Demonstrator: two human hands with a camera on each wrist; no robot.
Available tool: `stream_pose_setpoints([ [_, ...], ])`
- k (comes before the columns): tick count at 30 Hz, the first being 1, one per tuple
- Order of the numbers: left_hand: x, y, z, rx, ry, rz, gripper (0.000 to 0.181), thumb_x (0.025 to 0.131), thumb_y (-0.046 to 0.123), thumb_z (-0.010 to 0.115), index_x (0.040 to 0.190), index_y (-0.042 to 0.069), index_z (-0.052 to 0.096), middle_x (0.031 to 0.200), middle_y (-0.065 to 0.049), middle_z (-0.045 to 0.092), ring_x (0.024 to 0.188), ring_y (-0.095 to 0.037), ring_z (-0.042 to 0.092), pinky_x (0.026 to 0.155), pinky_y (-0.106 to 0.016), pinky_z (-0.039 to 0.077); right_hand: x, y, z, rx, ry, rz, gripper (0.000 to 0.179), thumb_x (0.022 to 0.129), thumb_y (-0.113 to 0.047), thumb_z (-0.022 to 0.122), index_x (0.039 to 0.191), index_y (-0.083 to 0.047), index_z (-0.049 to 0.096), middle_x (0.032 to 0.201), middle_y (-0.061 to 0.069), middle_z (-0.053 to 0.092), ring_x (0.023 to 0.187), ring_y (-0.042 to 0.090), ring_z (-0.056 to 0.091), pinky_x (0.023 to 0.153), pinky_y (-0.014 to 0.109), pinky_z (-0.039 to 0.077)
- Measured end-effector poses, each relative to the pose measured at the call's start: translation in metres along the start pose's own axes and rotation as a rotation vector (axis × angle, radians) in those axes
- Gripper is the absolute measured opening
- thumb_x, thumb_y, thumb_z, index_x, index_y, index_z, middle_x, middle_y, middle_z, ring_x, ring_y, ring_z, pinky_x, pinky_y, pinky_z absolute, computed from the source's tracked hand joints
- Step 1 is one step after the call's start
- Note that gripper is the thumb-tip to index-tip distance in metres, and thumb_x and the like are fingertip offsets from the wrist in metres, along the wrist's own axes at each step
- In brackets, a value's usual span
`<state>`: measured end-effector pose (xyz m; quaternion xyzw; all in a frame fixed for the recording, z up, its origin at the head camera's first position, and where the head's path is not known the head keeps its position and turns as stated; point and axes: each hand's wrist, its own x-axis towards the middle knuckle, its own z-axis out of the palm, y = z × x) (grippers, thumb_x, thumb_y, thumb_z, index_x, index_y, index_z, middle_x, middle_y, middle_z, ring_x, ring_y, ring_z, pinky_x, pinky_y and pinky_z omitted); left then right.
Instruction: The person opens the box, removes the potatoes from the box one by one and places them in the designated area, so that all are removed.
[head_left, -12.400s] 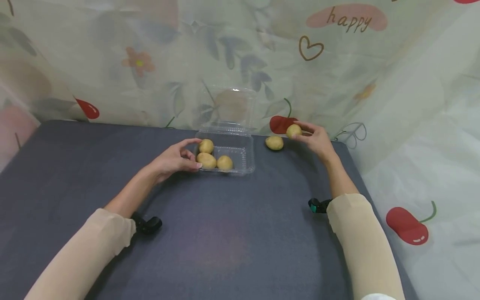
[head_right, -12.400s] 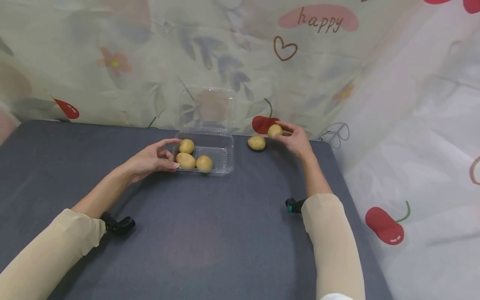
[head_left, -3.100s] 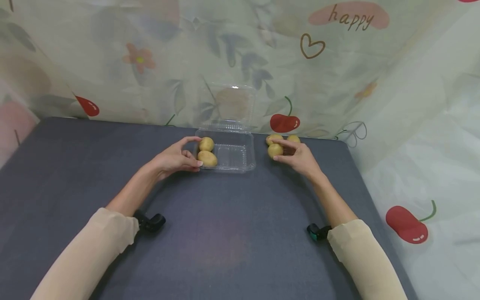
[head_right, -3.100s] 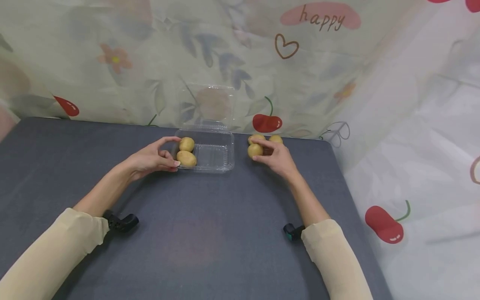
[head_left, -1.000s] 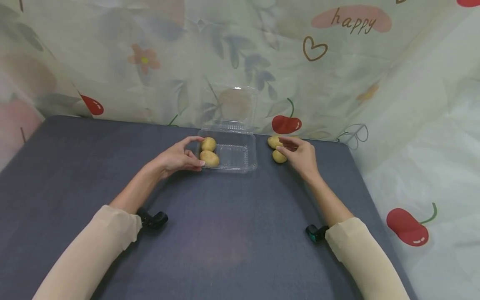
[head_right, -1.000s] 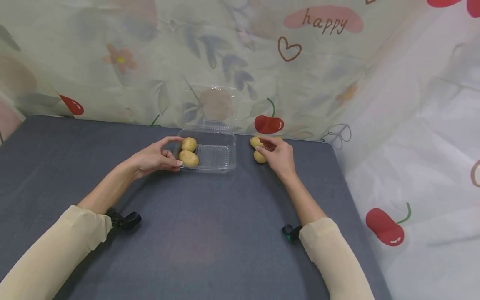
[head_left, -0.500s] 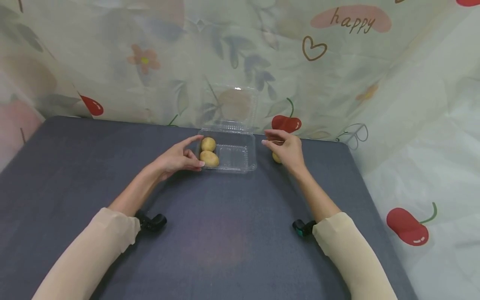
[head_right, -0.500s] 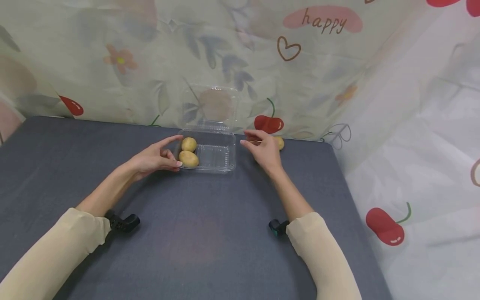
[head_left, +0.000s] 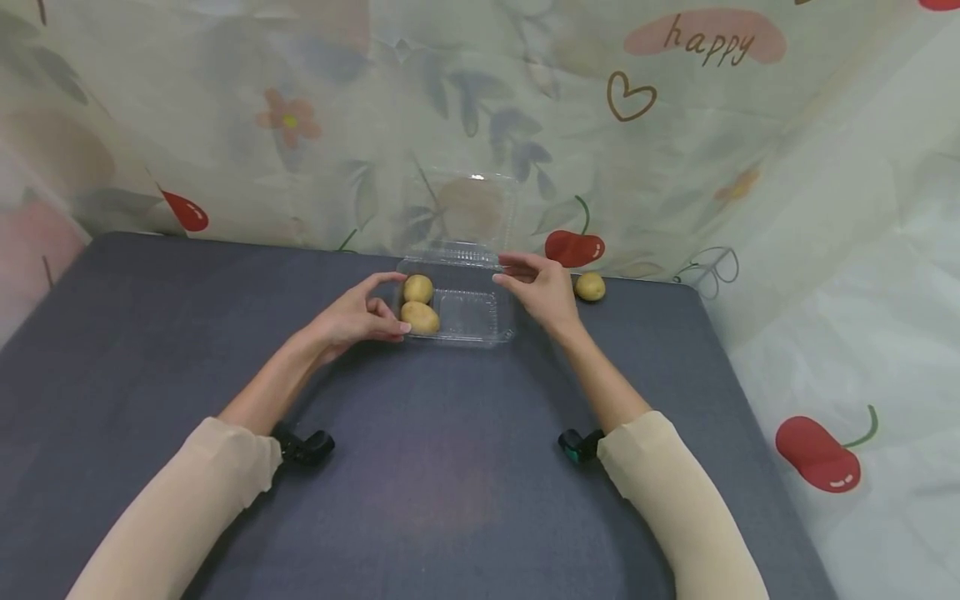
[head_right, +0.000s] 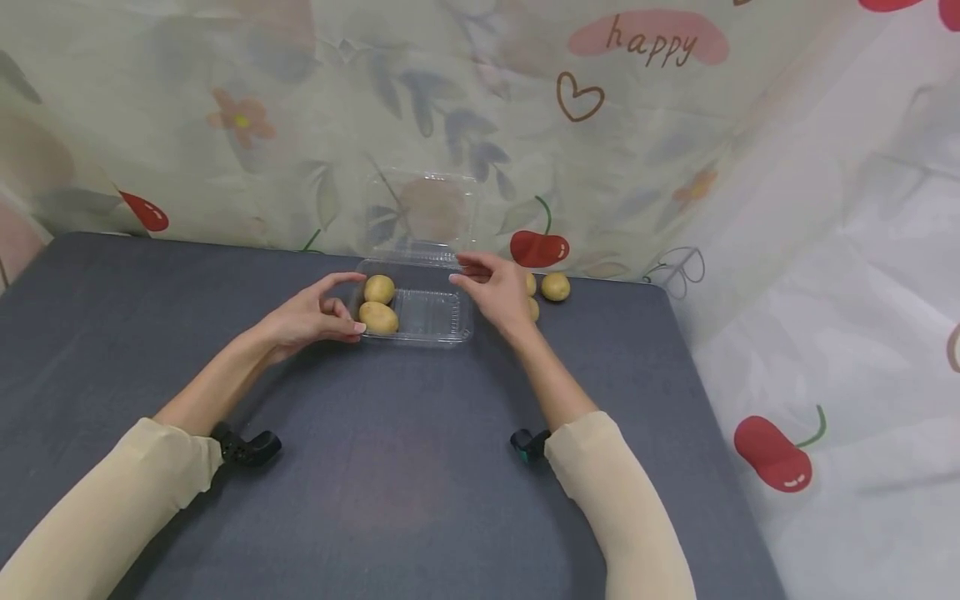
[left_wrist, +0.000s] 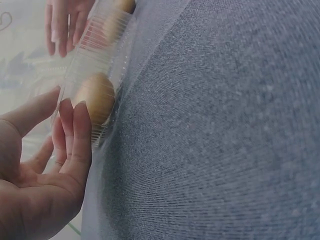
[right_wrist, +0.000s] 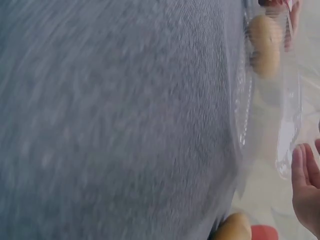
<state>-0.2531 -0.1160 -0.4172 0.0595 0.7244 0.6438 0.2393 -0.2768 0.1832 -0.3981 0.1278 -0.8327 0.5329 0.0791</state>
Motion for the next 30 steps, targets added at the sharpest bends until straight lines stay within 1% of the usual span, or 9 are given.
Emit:
stream_pose_setpoints([
  [5,0.0,0.0,-0.001,-0.003,0.008,0.001,0.086,0.086,-0.002,0.075,0.155,0.017,0.026,0.083,-0.011,0.06,0.084,-0.028,0.068,0.088,-0.043,0.057,0.003,-0.003,0.014,0.065,-0.056,0.011,0.041,0.087,-0.008,0.078,0.125,0.005,0.066,0.122,0.024,0.066,0.11,0.031,0.065,0.092,0.032,0.055],
  [7,0.0,0.0,-0.001,-0.013,0.006,-0.003,0.086,0.086,-0.002,0.075,0.155,0.017,0.026,0.083,-0.011,0.06,0.084,-0.028,0.068,0.088,-0.043,0.057,0.004,-0.004,0.019,0.07,-0.076,0.018,0.043,0.087,-0.008,0.078,0.126,0.004,0.065,0.124,0.023,0.065,0.111,0.033,0.065,0.092,0.033,0.055],
  [9,0.0,0.0,0.0,-0.023,0.005,-0.009,0.087,0.086,-0.002,0.075,0.155,0.017,0.027,0.083,-0.01,0.06,0.084,-0.028,0.068,0.089,-0.043,0.057,0.004,-0.006,0.024,0.053,-0.096,0.028,0.043,0.087,-0.011,0.078,0.127,0.001,0.066,0.124,0.02,0.066,0.111,0.03,0.065,0.092,0.033,0.055],
  [14,0.0,0.0,0.0,-0.039,0.013,-0.015,0.087,0.085,-0.002,0.076,0.155,0.017,0.028,0.084,-0.011,0.06,0.085,-0.028,0.069,0.089,-0.043,0.057,0.007,-0.012,0.032,-0.044,-0.125,0.032,0.043,0.088,-0.018,0.079,0.128,-0.006,0.067,0.123,0.012,0.068,0.106,0.022,0.068,0.086,0.029,0.057],
  [18,0.0,0.0,0.001,-0.044,0.021,-0.012,0.087,0.085,-0.003,0.076,0.155,0.017,0.028,0.084,-0.011,0.061,0.084,-0.028,0.069,0.088,-0.042,0.057,0.012,-0.014,0.04,-0.088,-0.144,0.025,0.044,0.088,-0.02,0.079,0.129,-0.006,0.067,0.122,0.011,0.068,0.105,0.019,0.069,0.085,0.029,0.057],
  [25,0.001,0.0,0.0,-0.055,0.014,-0.017,0.086,0.086,-0.003,0.075,0.155,0.016,0.027,0.084,-0.01,0.061,0.086,-0.03,0.068,0.089,-0.043,0.057,0.018,-0.014,0.055,-0.092,-0.19,0.05,0.046,0.087,-0.019,0.08,0.128,-0.003,0.066,0.123,0.014,0.068,0.106,0.02,0.069,0.085,0.029,0.057],
  [30,0.001,0.0,0.001,-0.06,0.006,-0.024,0.085,0.087,-0.002,0.074,0.155,0.017,0.026,0.084,-0.01,0.061,0.086,-0.029,0.068,0.09,-0.044,0.057,0.021,-0.011,0.065,-0.112,-0.197,0.079,0.044,0.087,-0.019,0.08,0.127,-0.006,0.068,0.122,0.011,0.069,0.106,0.018,0.069,0.085,0.027,0.057],
])
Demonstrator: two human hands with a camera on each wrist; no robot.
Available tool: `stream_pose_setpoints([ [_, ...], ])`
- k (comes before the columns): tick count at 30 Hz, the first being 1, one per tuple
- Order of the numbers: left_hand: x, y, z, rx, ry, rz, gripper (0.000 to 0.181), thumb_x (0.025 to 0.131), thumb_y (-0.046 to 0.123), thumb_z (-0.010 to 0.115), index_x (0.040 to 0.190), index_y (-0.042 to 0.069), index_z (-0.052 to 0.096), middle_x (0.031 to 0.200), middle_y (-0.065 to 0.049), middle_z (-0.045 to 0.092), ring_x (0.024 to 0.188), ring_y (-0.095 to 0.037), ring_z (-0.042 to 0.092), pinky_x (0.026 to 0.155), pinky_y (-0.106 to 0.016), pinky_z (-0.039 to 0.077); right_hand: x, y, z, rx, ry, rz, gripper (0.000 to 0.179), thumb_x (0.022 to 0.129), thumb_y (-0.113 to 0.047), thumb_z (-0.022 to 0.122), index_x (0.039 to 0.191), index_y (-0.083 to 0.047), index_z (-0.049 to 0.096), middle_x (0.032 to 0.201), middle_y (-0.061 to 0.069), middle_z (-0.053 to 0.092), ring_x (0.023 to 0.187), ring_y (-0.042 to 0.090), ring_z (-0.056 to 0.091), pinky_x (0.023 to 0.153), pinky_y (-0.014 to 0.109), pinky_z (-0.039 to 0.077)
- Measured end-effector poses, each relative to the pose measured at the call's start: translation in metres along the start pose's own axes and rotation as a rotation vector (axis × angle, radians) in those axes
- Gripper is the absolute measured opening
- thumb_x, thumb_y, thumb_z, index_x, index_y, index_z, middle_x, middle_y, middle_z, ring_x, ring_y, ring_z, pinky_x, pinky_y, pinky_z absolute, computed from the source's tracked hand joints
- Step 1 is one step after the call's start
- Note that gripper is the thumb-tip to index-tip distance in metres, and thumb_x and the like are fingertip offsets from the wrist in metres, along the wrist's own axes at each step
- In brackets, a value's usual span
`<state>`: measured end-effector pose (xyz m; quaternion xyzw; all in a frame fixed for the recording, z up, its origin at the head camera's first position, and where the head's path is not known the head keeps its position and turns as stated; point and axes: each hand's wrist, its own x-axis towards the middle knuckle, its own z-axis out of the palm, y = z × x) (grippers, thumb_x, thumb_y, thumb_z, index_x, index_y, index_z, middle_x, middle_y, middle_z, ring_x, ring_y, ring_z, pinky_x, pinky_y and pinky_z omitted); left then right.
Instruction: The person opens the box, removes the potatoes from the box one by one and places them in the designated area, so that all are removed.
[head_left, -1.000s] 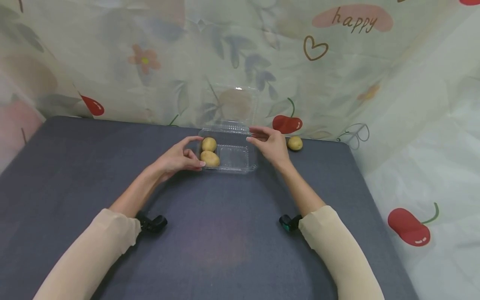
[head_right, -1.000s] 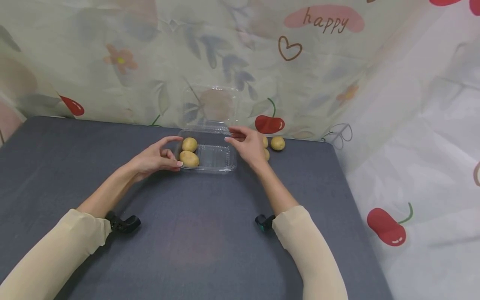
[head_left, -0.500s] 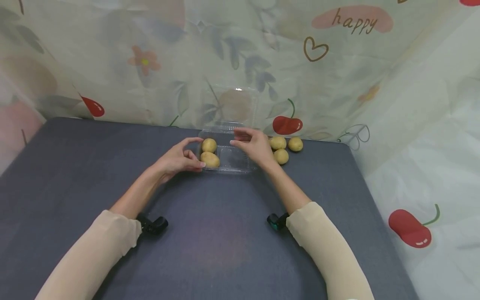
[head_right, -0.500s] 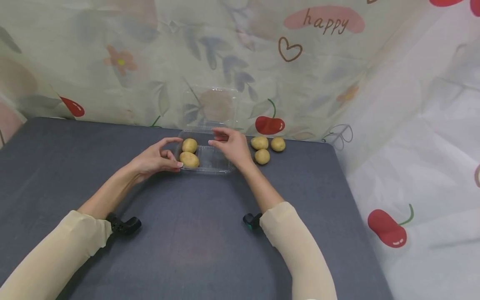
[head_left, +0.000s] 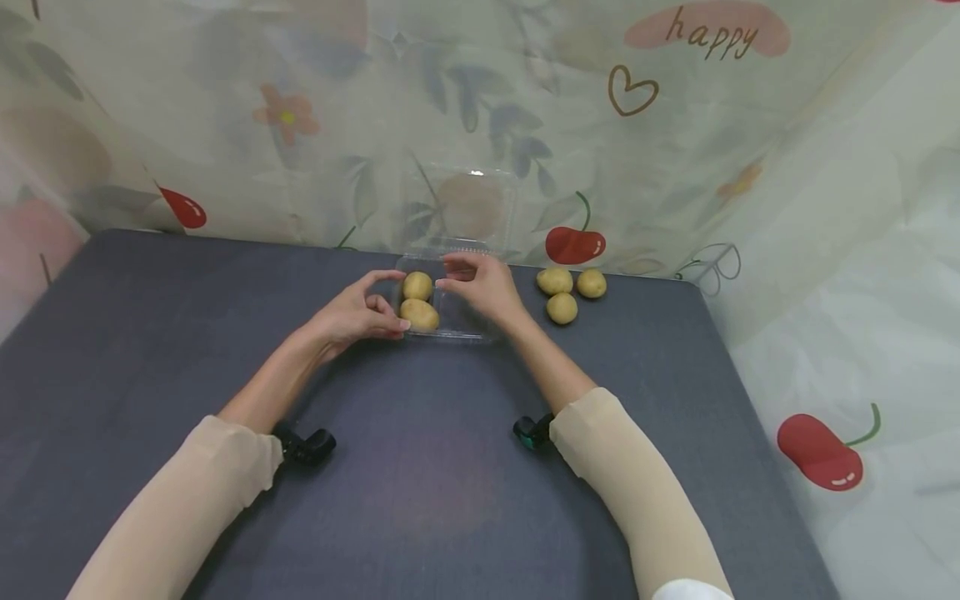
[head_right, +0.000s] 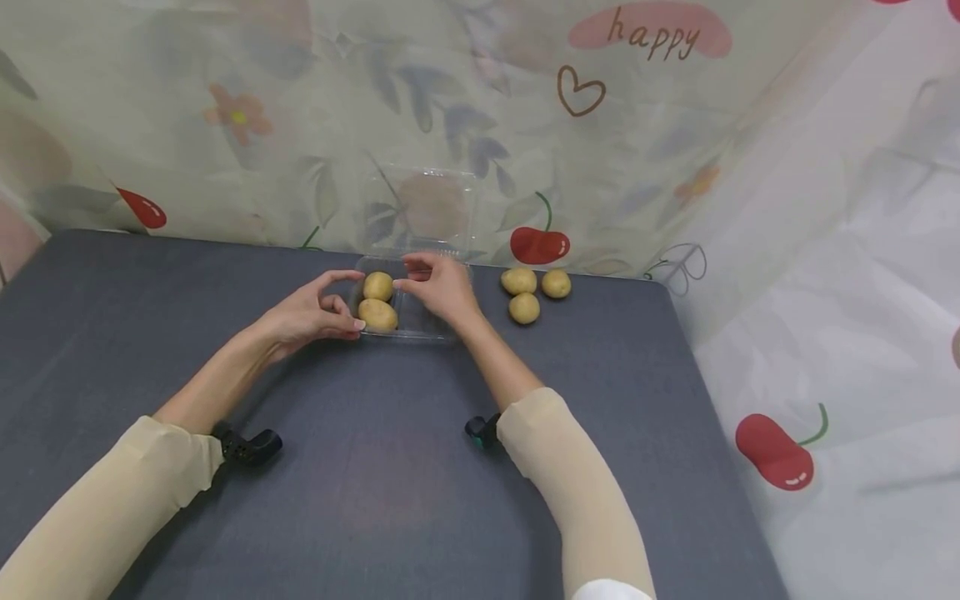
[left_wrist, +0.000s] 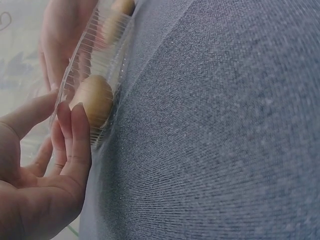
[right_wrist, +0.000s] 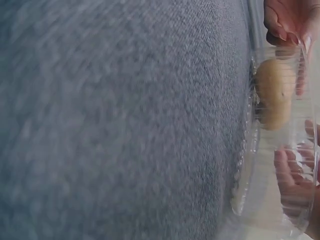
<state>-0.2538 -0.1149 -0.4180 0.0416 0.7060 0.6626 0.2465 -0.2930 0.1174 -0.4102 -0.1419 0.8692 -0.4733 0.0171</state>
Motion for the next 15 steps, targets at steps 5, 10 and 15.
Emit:
stream_pose_setpoints([
  [5,0.0,0.001,0.0,-0.006,-0.004,-0.004,0.086,0.087,-0.003,0.074,0.155,0.017,0.026,0.085,-0.01,0.06,0.084,-0.026,0.068,0.09,-0.043,0.057,0.002,-0.001,0.007,-0.002,-0.004,0.023,0.042,0.088,-0.019,0.079,0.126,-0.006,0.068,0.119,0.011,0.07,0.104,0.018,0.069,0.083,0.026,0.057],
  [10,0.0,0.001,0.0,-0.012,-0.006,-0.001,0.085,0.087,-0.003,0.074,0.155,0.017,0.026,0.084,-0.009,0.061,0.085,-0.027,0.068,0.089,-0.042,0.057,0.005,-0.002,0.013,-0.038,-0.029,0.062,0.043,0.087,-0.025,0.079,0.126,-0.009,0.069,0.116,0.009,0.072,0.103,0.016,0.069,0.083,0.027,0.056],
  [15,0.0,0.001,-0.001,-0.013,-0.014,-0.002,0.085,0.088,-0.002,0.074,0.155,0.017,0.025,0.083,-0.009,0.062,0.085,-0.027,0.068,0.089,-0.042,0.057,0.007,-0.005,0.019,-0.133,-0.082,0.105,0.046,0.087,-0.037,0.079,0.128,-0.021,0.069,0.11,0.001,0.074,0.103,0.015,0.068,0.085,0.03,0.054],
])
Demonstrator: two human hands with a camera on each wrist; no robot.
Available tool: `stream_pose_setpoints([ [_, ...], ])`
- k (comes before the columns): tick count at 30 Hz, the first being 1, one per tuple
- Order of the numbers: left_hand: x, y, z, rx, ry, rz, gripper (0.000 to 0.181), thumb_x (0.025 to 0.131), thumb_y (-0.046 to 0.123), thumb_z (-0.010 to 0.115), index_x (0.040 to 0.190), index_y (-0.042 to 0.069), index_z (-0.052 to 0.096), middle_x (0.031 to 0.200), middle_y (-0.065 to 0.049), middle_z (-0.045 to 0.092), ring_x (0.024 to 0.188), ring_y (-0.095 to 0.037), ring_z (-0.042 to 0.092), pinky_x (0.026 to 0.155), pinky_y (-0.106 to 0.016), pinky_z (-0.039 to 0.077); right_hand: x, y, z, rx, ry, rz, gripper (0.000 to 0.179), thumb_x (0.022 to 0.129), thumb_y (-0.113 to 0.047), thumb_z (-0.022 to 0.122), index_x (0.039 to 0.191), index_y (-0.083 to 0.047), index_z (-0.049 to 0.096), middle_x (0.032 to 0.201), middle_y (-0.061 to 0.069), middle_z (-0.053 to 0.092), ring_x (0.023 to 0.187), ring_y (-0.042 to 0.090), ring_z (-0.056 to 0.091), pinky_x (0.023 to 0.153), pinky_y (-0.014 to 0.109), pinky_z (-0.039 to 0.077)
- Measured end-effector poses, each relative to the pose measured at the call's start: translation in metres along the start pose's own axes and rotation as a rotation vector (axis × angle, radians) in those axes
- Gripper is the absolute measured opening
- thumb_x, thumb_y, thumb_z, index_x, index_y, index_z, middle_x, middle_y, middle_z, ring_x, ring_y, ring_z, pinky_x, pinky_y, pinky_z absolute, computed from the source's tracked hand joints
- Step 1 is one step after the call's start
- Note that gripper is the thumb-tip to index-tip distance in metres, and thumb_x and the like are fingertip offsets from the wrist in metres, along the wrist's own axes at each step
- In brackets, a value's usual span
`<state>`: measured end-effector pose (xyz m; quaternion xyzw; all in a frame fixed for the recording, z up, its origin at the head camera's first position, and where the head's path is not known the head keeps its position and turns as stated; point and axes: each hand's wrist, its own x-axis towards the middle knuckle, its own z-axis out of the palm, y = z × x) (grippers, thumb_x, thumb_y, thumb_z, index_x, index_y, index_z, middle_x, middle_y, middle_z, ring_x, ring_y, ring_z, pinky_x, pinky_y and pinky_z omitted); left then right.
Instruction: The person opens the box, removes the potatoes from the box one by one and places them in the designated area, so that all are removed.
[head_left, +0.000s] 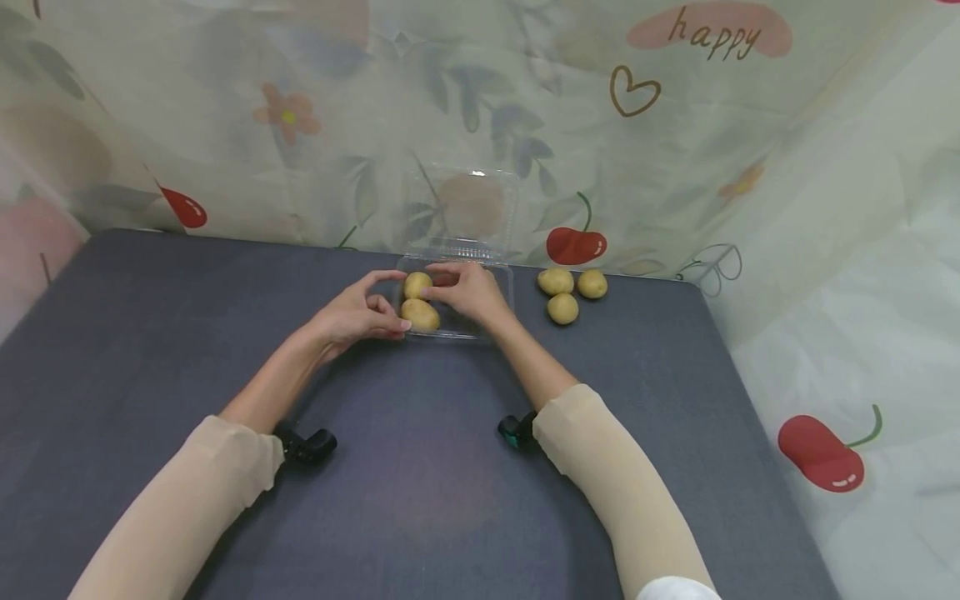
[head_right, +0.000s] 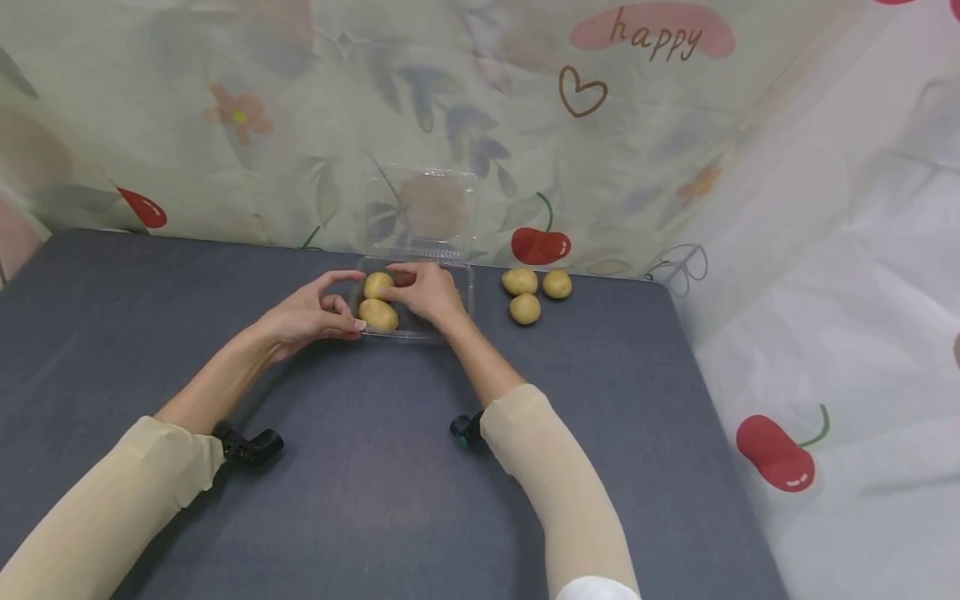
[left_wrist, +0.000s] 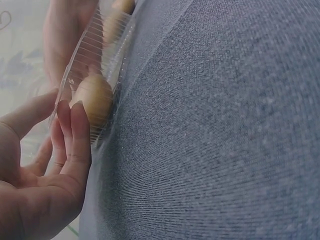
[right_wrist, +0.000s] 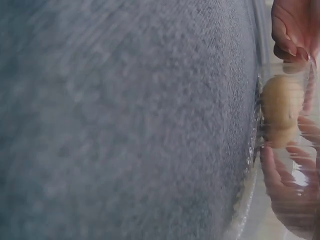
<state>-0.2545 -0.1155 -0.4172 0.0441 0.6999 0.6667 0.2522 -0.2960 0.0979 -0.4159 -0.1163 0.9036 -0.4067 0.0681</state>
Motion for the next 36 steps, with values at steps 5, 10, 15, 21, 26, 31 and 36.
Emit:
stream_pose_setpoints([
  [5,0.0,0.002,0.001,-0.001,-0.008,-0.001,0.085,0.088,-0.003,0.073,0.155,0.017,0.024,0.084,-0.01,0.062,0.086,-0.029,0.068,0.089,-0.042,0.057,0.002,-0.003,0.002,-0.048,-0.023,0.023,0.047,0.086,-0.043,0.078,0.129,-0.026,0.069,0.111,0.001,0.074,0.104,0.018,0.067,0.083,0.031,0.054],
  [10,0.0,0.003,0.001,0.0,-0.01,-0.002,0.086,0.088,-0.003,0.073,0.155,0.017,0.024,0.083,-0.011,0.062,0.087,-0.031,0.069,0.087,-0.041,0.058,0.006,-0.004,0.004,-0.095,-0.001,0.025,0.047,0.084,-0.045,0.079,0.126,-0.025,0.071,0.109,0.002,0.074,0.102,0.019,0.067,0.08,0.031,0.054],
  [15,-0.001,0.004,0.0,-0.002,-0.012,0.004,0.085,0.089,-0.002,0.072,0.155,0.017,0.023,0.083,-0.01,0.063,0.088,-0.031,0.069,0.088,-0.041,0.058,0.007,-0.008,0.007,-0.122,0.011,0.038,0.05,0.081,-0.048,0.081,0.125,-0.025,0.071,0.107,0.002,0.074,0.097,0.019,0.067,0.076,0.032,0.055],
  [21,-0.003,0.002,-0.003,0.001,-0.01,0.004,0.085,0.089,-0.002,0.072,0.155,0.017,0.023,0.083,-0.01,0.063,0.086,-0.029,0.069,0.089,-0.042,0.057,0.007,-0.01,0.01,-0.138,-0.002,0.017,0.053,0.08,-0.048,0.081,0.126,-0.024,0.07,0.107,0.003,0.073,0.094,0.019,0.067,0.073,0.03,0.055],
  [26,-0.002,0.001,-0.002,-0.002,-0.011,0.004,0.085,0.088,-0.002,0.073,0.155,0.017,0.024,0.082,-0.009,0.063,0.085,-0.028,0.069,0.089,-0.043,0.057,0.006,-0.007,0.008,-0.123,0.0,-0.004,0.049,0.081,-0.046,0.082,0.123,-0.025,0.071,0.107,0.003,0.073,0.095,0.018,0.067,0.073,0.03,0.055],
  [31,-0.001,0.0,-0.001,0.004,-0.009,0.001,0.086,0.088,-0.002,0.074,0.155,0.017,0.024,0.081,-0.009,0.063,0.085,-0.03,0.069,0.088,-0.043,0.057,0.001,-0.007,0.003,-0.087,-0.013,-0.014,0.047,0.081,-0.042,0.083,0.123,-0.025,0.071,0.11,0.002,0.072,0.098,0.018,0.066,0.076,0.031,0.054],
  [36,0.0,0.0,0.0,0.01,0.002,-0.005,0.086,0.087,-0.001,0.074,0.155,0.019,0.026,0.081,-0.01,0.063,0.089,-0.035,0.068,0.087,-0.043,0.058,-0.002,-0.005,-0.003,-0.047,0.005,-0.027,0.045,0.081,-0.035,0.084,0.122,-0.024,0.071,0.112,0.002,0.071,0.096,0.017,0.065,0.077,0.032,0.053],
])
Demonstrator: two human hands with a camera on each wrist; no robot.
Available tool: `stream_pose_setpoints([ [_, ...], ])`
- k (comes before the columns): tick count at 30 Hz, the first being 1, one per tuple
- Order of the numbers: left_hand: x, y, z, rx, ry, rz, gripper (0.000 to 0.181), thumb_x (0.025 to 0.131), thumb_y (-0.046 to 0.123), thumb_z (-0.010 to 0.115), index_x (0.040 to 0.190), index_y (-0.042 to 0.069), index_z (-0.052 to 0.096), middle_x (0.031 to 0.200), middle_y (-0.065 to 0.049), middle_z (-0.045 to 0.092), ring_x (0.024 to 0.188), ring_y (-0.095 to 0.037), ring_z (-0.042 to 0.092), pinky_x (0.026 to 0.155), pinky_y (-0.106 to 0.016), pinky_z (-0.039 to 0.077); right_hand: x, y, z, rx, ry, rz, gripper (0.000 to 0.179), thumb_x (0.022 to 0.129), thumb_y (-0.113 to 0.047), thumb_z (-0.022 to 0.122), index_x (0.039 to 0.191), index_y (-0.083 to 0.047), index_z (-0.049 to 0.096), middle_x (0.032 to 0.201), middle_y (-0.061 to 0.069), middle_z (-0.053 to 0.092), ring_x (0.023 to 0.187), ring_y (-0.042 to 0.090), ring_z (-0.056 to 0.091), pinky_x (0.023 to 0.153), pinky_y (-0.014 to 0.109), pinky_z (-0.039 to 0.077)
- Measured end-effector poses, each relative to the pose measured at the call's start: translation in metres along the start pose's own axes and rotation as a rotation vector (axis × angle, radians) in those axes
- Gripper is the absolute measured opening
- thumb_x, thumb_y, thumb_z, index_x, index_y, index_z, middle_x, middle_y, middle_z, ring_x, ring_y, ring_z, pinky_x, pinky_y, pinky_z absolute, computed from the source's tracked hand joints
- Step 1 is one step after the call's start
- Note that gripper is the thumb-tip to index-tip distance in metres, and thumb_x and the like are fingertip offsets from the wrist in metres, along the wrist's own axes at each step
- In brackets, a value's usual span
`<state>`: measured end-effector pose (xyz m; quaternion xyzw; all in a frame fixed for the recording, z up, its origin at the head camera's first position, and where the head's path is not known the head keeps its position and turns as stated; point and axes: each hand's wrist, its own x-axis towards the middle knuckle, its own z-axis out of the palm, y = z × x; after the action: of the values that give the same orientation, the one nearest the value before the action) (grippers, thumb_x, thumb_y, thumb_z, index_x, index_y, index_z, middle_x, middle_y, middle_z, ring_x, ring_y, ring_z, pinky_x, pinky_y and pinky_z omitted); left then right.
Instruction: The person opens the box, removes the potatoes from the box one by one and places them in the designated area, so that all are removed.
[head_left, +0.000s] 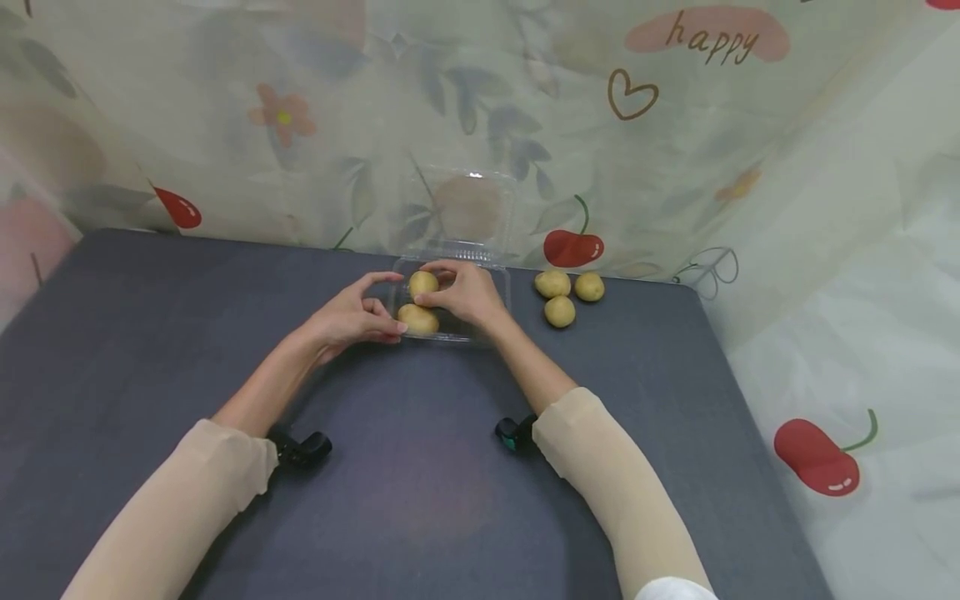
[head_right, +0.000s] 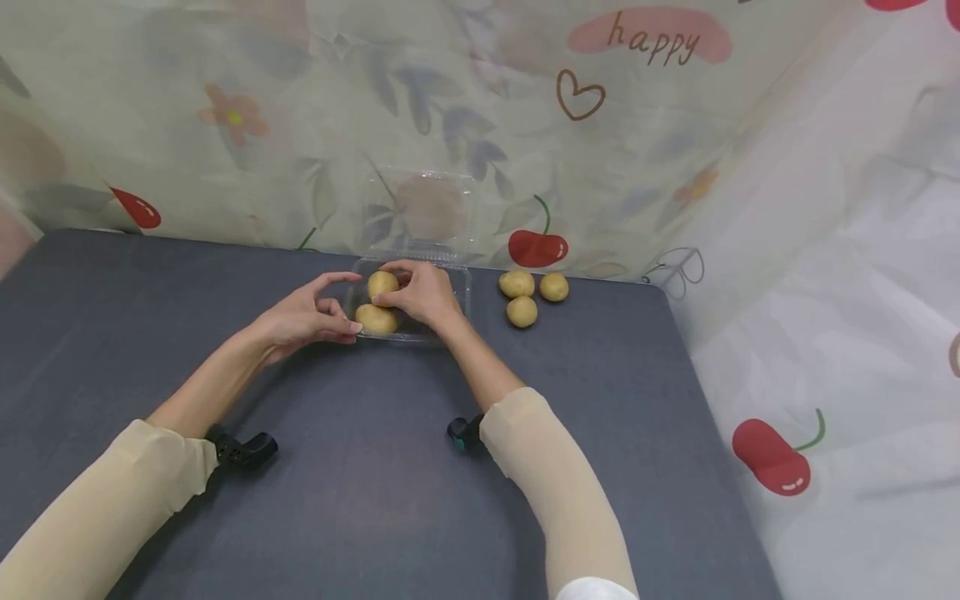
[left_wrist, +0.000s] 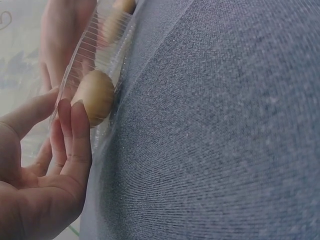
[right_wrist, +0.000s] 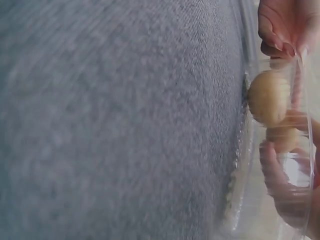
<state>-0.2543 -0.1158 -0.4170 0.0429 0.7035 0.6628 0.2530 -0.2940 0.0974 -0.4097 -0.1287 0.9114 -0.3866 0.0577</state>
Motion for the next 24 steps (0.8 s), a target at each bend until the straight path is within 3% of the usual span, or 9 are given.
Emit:
stream_pose_setpoints([
  [24,0.0,0.001,0.002,-0.009,0.003,-0.01,0.088,0.087,-0.003,0.074,0.155,0.021,0.025,0.083,-0.012,0.063,0.087,-0.031,0.069,0.088,-0.043,0.057,-0.02,0.012,-0.036,0.112,-0.024,-0.026,0.05,0.081,-0.026,0.085,0.128,-0.023,0.068,0.123,0.003,0.065,0.1,0.018,0.069,0.079,0.033,0.057],
])
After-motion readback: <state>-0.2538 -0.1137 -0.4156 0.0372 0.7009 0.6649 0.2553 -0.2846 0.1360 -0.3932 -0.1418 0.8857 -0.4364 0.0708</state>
